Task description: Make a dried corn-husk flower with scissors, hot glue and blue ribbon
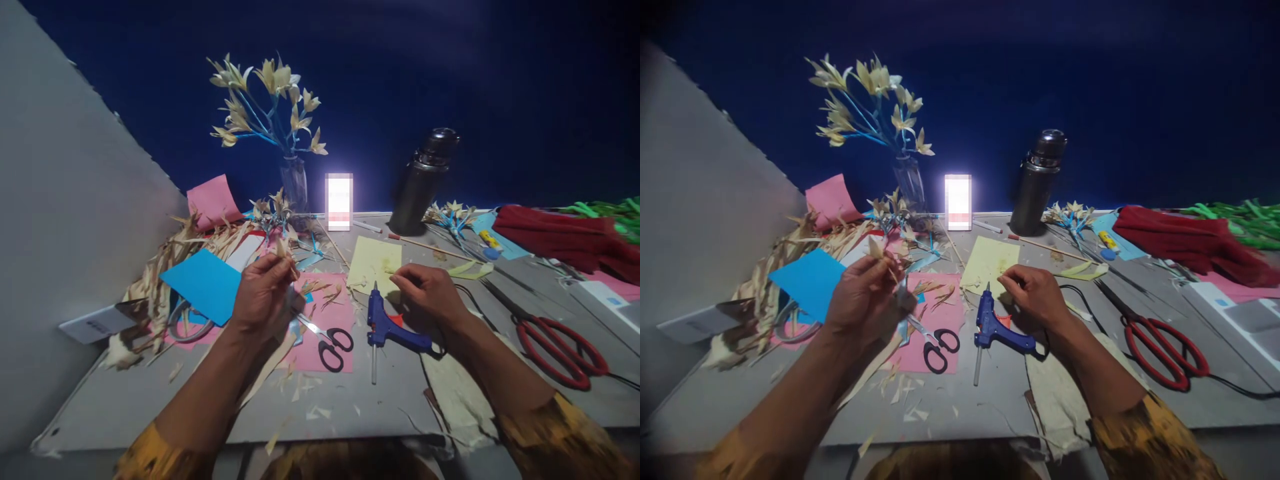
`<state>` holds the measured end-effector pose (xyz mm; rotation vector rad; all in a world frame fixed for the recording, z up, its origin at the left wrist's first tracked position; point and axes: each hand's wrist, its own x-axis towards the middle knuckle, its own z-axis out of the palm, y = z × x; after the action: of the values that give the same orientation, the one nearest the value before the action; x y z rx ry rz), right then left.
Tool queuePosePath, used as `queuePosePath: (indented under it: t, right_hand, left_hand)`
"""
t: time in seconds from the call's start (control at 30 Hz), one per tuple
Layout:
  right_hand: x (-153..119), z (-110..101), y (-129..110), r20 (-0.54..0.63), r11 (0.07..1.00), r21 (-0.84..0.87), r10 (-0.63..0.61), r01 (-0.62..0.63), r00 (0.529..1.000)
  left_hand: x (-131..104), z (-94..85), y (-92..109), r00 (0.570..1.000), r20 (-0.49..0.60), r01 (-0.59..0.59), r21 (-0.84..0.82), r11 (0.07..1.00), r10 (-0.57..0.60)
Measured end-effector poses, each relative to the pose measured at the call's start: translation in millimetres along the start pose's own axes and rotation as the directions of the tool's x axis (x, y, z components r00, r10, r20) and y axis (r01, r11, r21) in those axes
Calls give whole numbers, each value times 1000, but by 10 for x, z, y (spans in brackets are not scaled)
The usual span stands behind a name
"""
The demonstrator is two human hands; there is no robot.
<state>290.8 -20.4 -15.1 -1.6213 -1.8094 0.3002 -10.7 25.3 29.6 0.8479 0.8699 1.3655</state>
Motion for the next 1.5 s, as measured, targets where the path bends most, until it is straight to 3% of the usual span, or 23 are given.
queuePosePath:
  t: [0.1, 0.23, 0.33, 0.43, 0.53, 0.63, 0.7, 0.8, 0.87, 0.97, 1.1, 1.2, 1.3, 1.4, 1.5]
  right_hand:
    - [14, -10, 58, -19, 999, 9, 33, -33, 999]
    - [19, -14, 105, -11, 998, 21, 51, -51, 999]
    - [20, -9, 103, -36, 997, 51, 53, -51, 998]
    - [50, -47, 84, -144, 984, 148, 121, -99, 982]
    - [83, -193, 34, -192, 957, 250, 197, -146, 962]
    - [44, -432, -97, -141, 951, 273, 189, -145, 972]
    - [-43, -580, -241, -90, 961, 247, 151, -125, 984]
    - [-240, -654, -516, 24, 962, 253, 104, -107, 994]
    - [-380, -561, -711, 131, 968, 237, 59, -89, 990]
    - [-533, -251, -972, 298, 988, 153, -42, -5, 954]
    - [-583, 209, -1209, 473, 986, -142, -8, 85, 881]
    - [-564, 429, -1306, 516, 942, -298, 23, 155, 856]
    - [-551, 543, -1339, 526, 915, -374, 72, 154, 848]
    - [-539, 585, -1333, 523, 918, -375, 96, 128, 847]
    - [-499, 559, -1302, 510, 948, -313, 111, 64, 853]
  left_hand:
    - [-103, -39, 340, 989, -32, -144, -70, 987, 142]
    - [-371, -185, 670, 958, -13, -286, -15, 958, 286]
    - [-574, -304, 619, 977, -40, -208, 44, 977, 210]
    - [-716, -371, 439, 994, -103, -23, 27, 999, 25]
    - [-777, -417, 346, 978, -191, 87, -15, 996, -88]
    - [-768, -510, 378, 970, -233, 54, -56, 997, -66]
    - [-755, -599, 413, 965, -261, -26, -68, 997, 8]
    - [-768, -719, 426, 957, -284, -79, -67, 995, 57]
    - [-797, -761, 418, 957, -290, -55, -82, 995, 29]
    - [-836, -780, 421, 957, -290, -18, -113, 993, -16]
    - [-864, -803, 456, 962, -272, -6, -106, 994, -23]
    - [-913, -817, 404, 965, -253, 47, -93, 995, -69]
    - [-1001, -777, 220, 957, -201, 193, -106, 975, -211]
    - [-1064, -698, -12, 923, -79, 365, -141, 920, -378]
    - [-1059, -650, -156, 904, -51, 412, -162, 897, -425]
